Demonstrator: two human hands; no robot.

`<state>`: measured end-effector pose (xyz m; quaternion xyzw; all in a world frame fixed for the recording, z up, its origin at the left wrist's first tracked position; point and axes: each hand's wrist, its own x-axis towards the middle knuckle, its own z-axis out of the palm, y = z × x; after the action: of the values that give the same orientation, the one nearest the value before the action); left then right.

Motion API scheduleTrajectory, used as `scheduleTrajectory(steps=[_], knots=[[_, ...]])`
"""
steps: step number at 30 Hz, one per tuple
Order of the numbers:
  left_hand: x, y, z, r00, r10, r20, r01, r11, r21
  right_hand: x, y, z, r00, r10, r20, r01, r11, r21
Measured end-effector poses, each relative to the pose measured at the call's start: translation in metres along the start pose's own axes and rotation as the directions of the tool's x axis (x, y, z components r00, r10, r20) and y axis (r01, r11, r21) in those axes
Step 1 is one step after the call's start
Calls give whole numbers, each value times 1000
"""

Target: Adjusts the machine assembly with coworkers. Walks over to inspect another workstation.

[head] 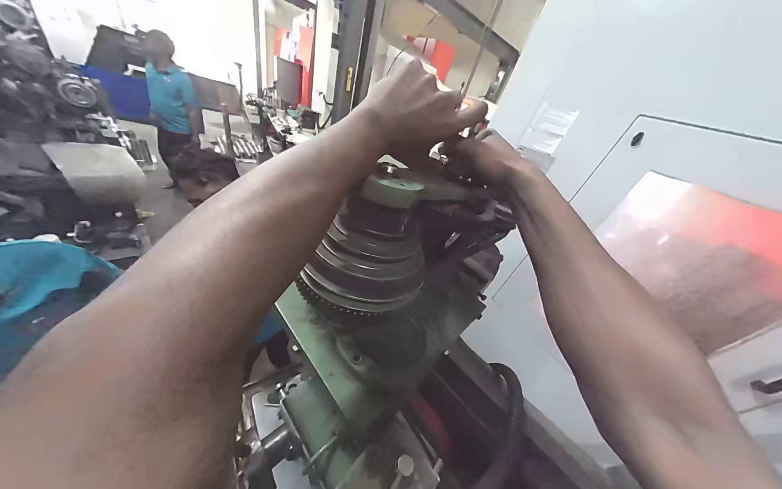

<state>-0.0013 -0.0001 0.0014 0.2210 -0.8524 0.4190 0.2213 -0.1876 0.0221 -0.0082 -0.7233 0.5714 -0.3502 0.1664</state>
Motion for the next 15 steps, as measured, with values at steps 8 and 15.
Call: scheduleTrajectory(steps=[8, 15], knots=[[-2, 6, -2, 998, -57, 15, 57, 998, -15, 6, 0, -1, 997, 61, -38, -67, 984, -168], [2, 7, -2, 986, -131, 102, 134, 991, -24, -13, -3, -9, 998, 21, 63, -23, 999, 22]])
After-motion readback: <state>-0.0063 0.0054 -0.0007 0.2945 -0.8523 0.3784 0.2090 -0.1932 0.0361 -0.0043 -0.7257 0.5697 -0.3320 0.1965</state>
